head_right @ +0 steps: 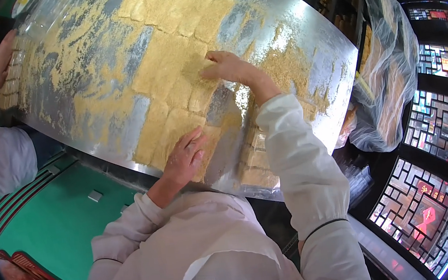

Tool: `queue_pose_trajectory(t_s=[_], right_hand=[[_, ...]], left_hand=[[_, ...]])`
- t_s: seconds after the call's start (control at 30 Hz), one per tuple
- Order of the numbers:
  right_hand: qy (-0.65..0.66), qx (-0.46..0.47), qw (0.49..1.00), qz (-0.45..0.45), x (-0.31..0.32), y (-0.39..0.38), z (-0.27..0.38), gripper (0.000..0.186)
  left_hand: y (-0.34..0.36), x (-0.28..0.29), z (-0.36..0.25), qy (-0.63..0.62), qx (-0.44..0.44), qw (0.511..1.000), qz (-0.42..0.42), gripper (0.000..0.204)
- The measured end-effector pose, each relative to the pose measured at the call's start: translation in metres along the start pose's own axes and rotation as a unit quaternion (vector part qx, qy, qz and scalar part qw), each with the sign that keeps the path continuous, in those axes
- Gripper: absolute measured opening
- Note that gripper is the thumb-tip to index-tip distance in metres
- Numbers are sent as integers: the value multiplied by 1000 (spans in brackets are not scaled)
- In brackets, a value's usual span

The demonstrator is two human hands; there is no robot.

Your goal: The person is preparing rectangular pastry pieces by dipping them in crumbs and arranging them on a tray.

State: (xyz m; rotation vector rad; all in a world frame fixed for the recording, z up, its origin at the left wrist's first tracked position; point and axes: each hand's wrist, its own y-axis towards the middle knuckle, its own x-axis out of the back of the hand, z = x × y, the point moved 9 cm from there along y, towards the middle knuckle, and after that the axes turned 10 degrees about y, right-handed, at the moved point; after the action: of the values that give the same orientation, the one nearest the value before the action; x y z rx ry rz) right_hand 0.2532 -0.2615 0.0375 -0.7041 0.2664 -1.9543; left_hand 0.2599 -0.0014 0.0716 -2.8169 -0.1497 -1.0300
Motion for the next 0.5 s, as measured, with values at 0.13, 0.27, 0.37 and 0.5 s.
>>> queue_pose_trajectory(t_s=[0.13, 0.27, 0.37, 0.5], right_hand=[[-54, 25, 994, -94, -9, -41, 23, 31], [-61, 100, 985, -125, 11, -100, 61, 27], [-64, 95, 978, -173, 35, -148, 63, 24], [-58, 93, 963, -245, 68, -231, 84, 23]], left_hand=[[1, -8, -7, -17, 4, 999, 27, 38], [6, -12, -27, -26, -13, 999, 34, 37], [7, -24, -32, -28, -28, 999, 28, 37], [22, -40, -54, -17, -46, 998, 33, 38]])
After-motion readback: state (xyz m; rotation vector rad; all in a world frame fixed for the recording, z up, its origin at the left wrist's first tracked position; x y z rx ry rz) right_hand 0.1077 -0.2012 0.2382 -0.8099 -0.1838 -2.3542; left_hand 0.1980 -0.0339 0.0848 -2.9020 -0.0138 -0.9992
